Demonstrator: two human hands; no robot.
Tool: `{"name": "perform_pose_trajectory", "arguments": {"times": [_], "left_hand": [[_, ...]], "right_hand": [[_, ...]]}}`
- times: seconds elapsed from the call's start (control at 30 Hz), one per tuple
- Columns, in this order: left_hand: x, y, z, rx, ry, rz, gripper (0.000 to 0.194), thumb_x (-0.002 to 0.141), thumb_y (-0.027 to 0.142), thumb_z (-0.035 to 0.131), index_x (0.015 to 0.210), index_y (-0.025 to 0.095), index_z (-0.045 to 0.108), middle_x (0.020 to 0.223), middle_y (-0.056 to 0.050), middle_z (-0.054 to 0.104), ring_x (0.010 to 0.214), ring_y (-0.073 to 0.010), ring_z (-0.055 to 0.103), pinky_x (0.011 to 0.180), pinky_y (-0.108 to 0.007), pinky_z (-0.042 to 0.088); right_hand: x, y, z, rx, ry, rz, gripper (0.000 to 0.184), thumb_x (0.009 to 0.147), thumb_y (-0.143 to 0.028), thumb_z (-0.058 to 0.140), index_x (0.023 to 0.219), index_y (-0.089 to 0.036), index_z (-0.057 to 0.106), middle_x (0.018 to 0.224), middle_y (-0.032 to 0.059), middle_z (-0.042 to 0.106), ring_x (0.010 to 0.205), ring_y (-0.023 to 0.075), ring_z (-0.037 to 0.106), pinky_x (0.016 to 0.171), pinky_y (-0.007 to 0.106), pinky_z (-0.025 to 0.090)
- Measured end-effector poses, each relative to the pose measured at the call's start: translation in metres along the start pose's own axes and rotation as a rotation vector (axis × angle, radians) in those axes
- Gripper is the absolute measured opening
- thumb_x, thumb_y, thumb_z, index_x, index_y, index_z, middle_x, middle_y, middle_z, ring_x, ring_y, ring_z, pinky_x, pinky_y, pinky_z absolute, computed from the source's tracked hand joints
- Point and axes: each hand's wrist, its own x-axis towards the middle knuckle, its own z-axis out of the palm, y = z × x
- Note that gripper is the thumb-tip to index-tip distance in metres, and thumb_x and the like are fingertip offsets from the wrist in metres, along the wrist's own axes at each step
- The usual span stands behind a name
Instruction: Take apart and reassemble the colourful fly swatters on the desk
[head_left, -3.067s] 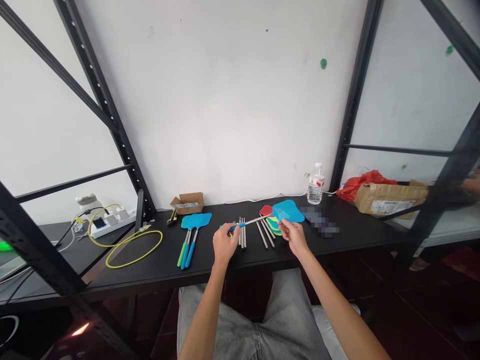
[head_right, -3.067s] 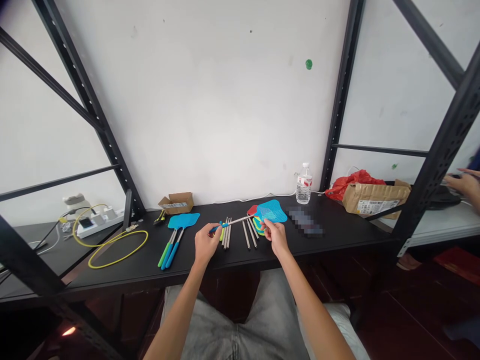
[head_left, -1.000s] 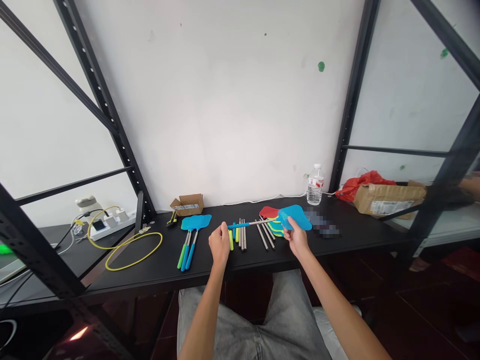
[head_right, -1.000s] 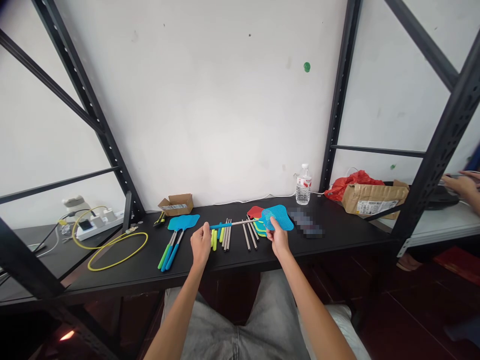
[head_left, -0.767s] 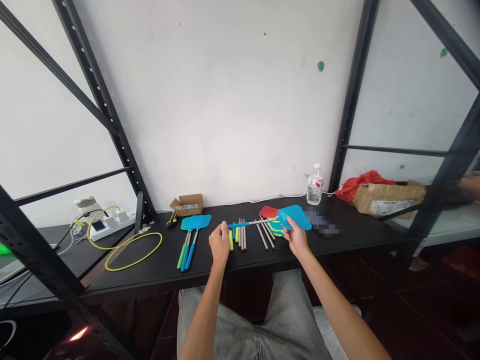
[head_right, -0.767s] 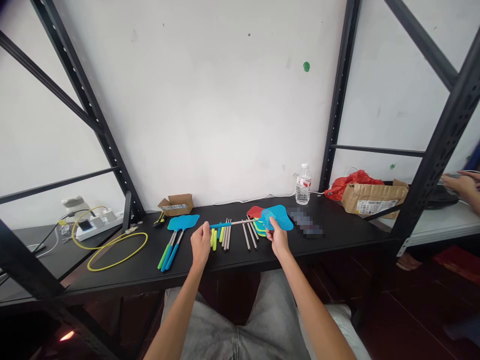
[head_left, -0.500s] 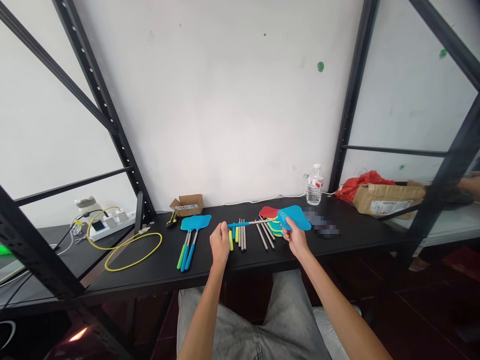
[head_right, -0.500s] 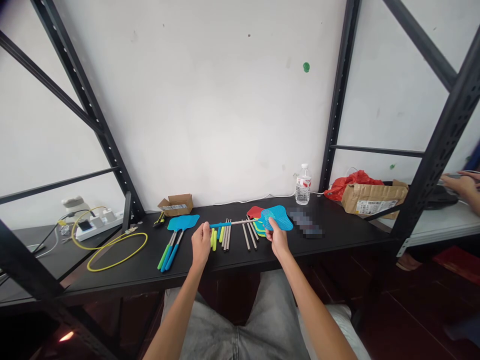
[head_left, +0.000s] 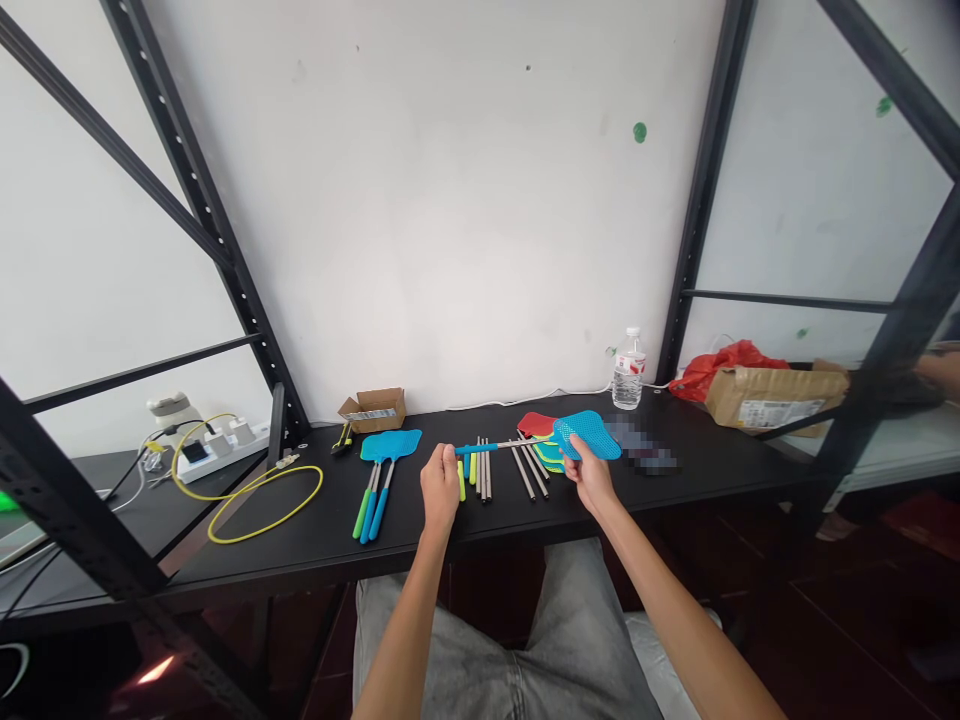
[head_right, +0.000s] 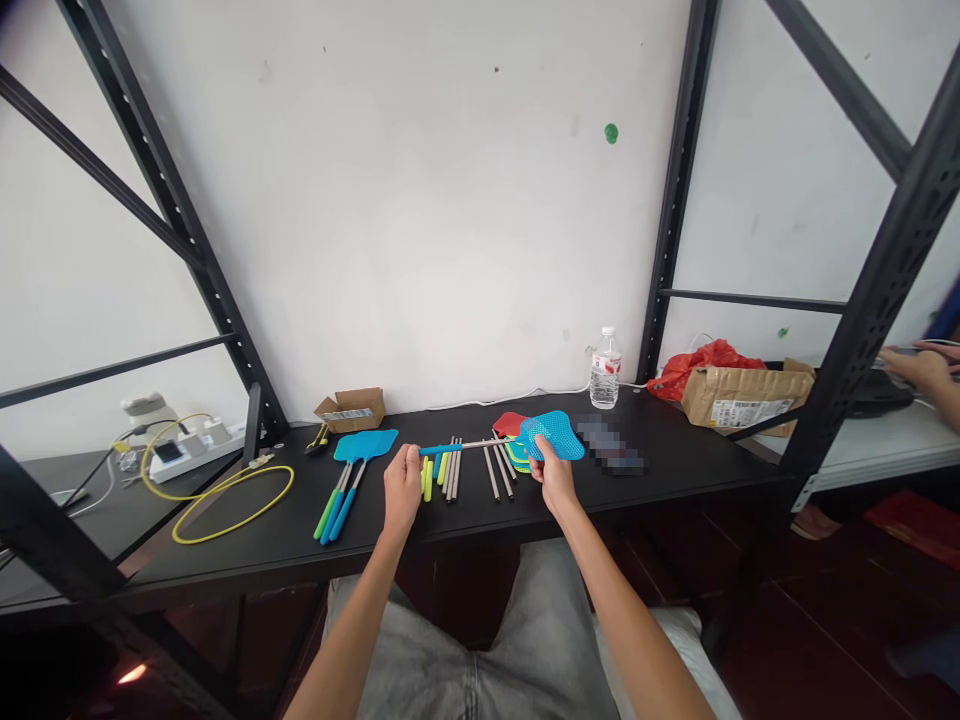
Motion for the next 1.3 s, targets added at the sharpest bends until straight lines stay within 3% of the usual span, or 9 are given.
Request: {"name": "perform_pose_trajectory", "arguments": {"times": [0.3, 0.93, 1.3], "left_hand": [[0.0004, 0.0029, -0.0016, 0.016, -0.004, 0.031, 0.032, 0.099, 0.038, 0.034, 0.074, 0.021, 0.044, 0.065, 0.002, 0.047, 0.058, -0.0123, 0.044, 0.056, -0.023, 0.031], [0.002, -0.0013, -0.0008, 0.021, -0.051, 0.002, 0.029, 0.096, 0.041, 0.037, 0.091, 0.021, 0.057, 0.074, 0.0, 0.057, 0.054, -0.0122, 0.043, 0.052, -0.023, 0.031], [0.0014, -0.0058, -0.0002, 0.037, -0.07, -0.024, 0.029, 0.094, 0.042, 0.042, 0.1, 0.021, 0.061, 0.058, 0.004, 0.039, 0.048, -0.0118, 0.035, 0.047, -0.022, 0.025]], "right_hand": [[-0.0024, -0.0031, 0.0032, -0.001, 0.018, 0.007, 0.038, 0.068, -0.046, 0.078, 0.06, -0.018, 0.055, 0.049, -0.0021, 0.049, 0.041, 0.0064, 0.038, 0.037, 0.022, 0.021], [-0.0013, -0.0021, 0.0022, -0.017, 0.014, -0.011, 0.038, 0.068, -0.048, 0.077, 0.061, -0.02, 0.052, 0.048, -0.0029, 0.049, 0.04, 0.0074, 0.037, 0.036, 0.024, 0.023], [0.0001, 0.0011, 0.0006, -0.003, 0.006, -0.042, 0.042, 0.069, -0.047, 0.079, 0.062, -0.02, 0.047, 0.05, -0.0043, 0.047, 0.041, 0.0062, 0.036, 0.037, 0.022, 0.021]]}}
